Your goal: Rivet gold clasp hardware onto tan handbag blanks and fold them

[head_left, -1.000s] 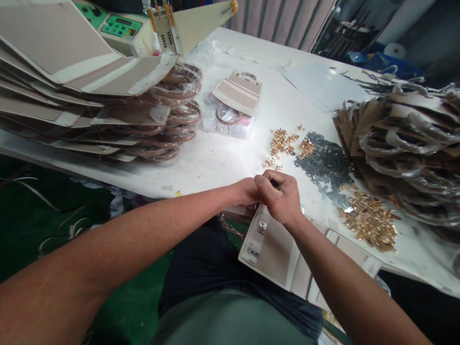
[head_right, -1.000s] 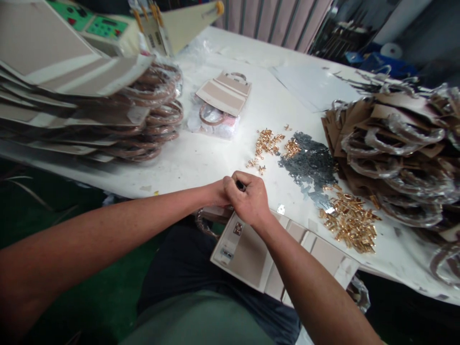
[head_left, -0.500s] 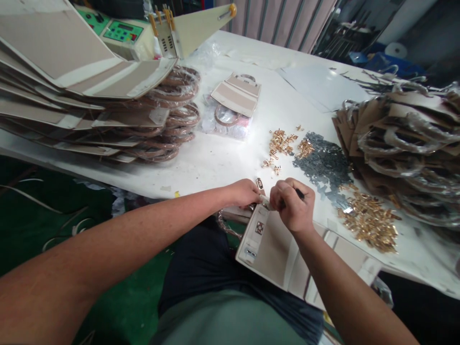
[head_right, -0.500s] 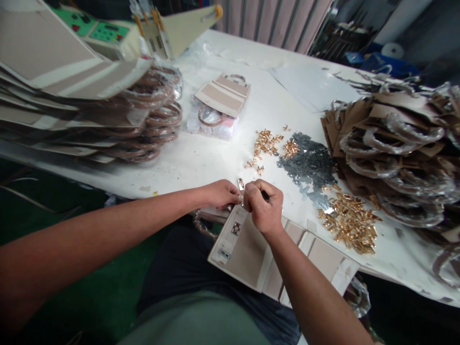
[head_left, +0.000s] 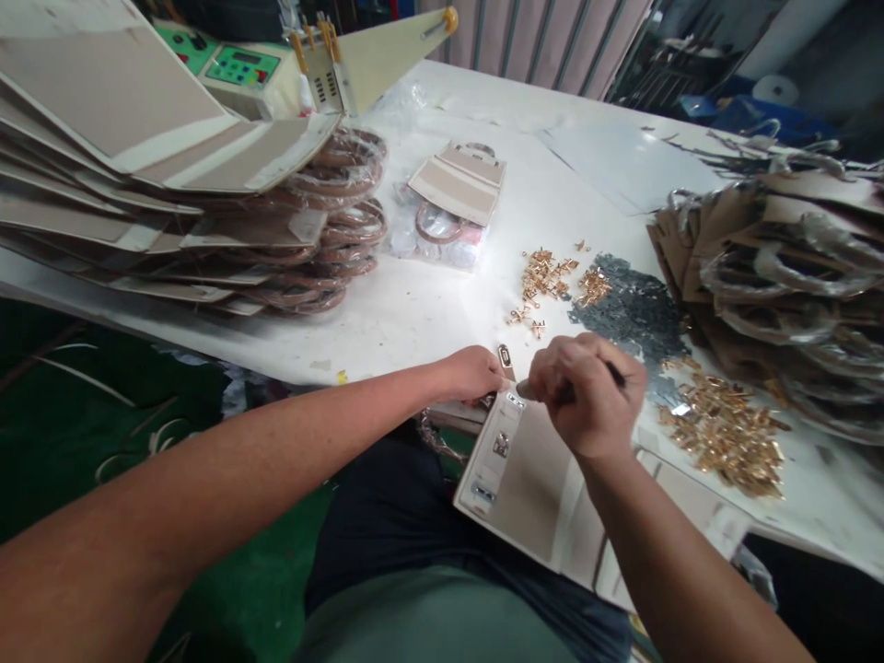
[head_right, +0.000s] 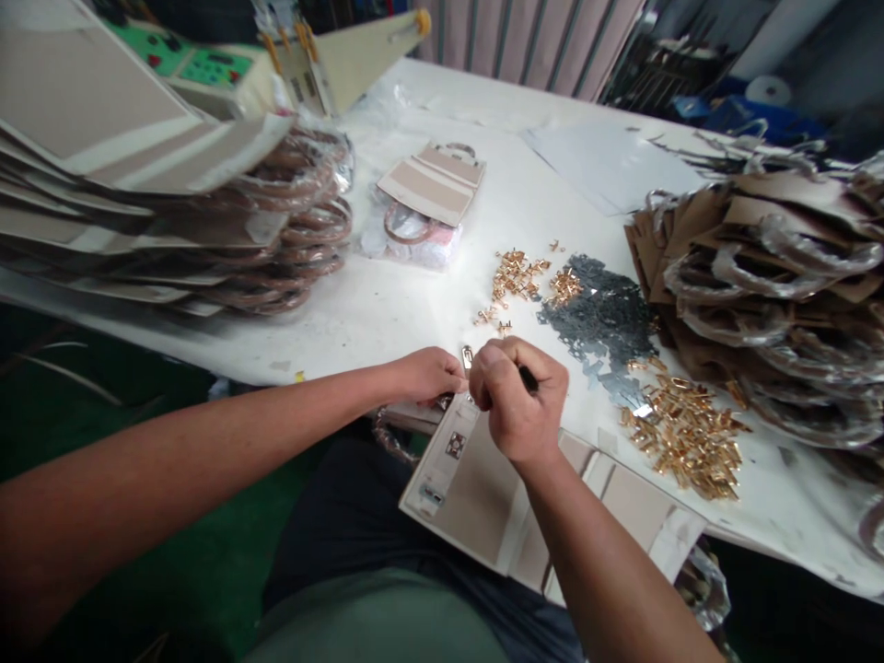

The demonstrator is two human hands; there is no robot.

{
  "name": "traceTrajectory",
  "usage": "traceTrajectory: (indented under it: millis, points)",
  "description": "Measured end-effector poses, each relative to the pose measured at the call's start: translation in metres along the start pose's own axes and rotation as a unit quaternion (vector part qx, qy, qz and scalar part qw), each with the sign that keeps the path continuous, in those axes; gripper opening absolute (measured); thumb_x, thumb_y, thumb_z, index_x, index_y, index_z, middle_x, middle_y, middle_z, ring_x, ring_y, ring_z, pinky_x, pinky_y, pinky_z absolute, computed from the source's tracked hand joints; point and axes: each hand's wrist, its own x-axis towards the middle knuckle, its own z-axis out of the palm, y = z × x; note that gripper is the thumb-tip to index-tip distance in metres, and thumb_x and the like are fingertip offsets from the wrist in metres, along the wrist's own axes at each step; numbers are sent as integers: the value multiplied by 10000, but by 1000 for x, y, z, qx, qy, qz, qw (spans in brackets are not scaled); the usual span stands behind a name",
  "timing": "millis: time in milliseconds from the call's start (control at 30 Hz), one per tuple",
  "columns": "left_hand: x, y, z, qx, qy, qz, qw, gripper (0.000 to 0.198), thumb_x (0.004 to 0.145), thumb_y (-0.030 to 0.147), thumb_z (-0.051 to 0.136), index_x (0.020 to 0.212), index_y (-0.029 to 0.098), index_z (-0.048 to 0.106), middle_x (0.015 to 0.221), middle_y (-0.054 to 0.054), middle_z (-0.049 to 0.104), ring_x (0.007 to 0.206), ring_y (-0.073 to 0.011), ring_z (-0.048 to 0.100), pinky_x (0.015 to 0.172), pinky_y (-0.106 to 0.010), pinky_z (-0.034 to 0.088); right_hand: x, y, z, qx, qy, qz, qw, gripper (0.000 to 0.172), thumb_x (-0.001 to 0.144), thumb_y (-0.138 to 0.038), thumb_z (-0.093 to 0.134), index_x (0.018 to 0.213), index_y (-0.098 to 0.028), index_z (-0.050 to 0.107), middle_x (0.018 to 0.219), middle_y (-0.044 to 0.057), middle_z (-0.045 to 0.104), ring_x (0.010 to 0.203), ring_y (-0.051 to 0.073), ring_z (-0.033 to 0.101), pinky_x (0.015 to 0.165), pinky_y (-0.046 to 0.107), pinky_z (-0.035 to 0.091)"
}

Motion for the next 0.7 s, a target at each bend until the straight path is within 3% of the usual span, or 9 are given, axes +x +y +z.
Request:
traceTrajectory:
  millis: [67,233,367,500,633,700]
  points:
    - [1,0,0,4,2,1,1000,250,822,229,635,584,182,574,416,51,437,401,-109,412,441,-240,305,2,0,2,-5,1,-4,1000,424,970,-312,657,606,-235,453,516,-50,474,445,107,434,454,273,363]
    - [3,-1,-1,8,-10,-6,1000,285,857,213,604,574,186,575,396,48,421,398,-123,437,451,-247,327,0,10,4,-71,-8,65,995,423,975,-331,639,604,-237,458,497,-54,468,444,106,418,463,275,350]
    - [3,-1,-1,3,-6,4,1000,264,847,205,627,587,177,593,411,48,430,392,-113,415,437,-246,303,-2,11,2,-67,-6,46,997,432,981,-344,633,610,-241,438,525,-45,488,462,109,436,482,279,372]
    - [5,-4,0,-14,-17,-9,1000,268,867,212,614,602,176,613,403,48,427,388,-116,422,441,-241,314,4,8,2,-70,-8,73,995,409,963,-312,638,599,-238,465,496,-50,476,441,109,426,456,274,348]
    - [11,-11,2,-18,3,-20,1000,180,825,210,658,648,173,650,412,45,472,387,-117,432,447,-244,315,4,3,-3,-29,8,31,999,419,954,-347,638,593,-246,452,495,-53,453,437,116,414,457,281,351]
    - [9,-11,3,-19,6,-21,1000,180,828,220,655,653,178,644,418,48,471,394,-116,428,451,-247,320,-3,2,-6,-56,13,51,997,437,966,-372,613,587,-247,436,500,-44,459,463,123,426,480,285,354]
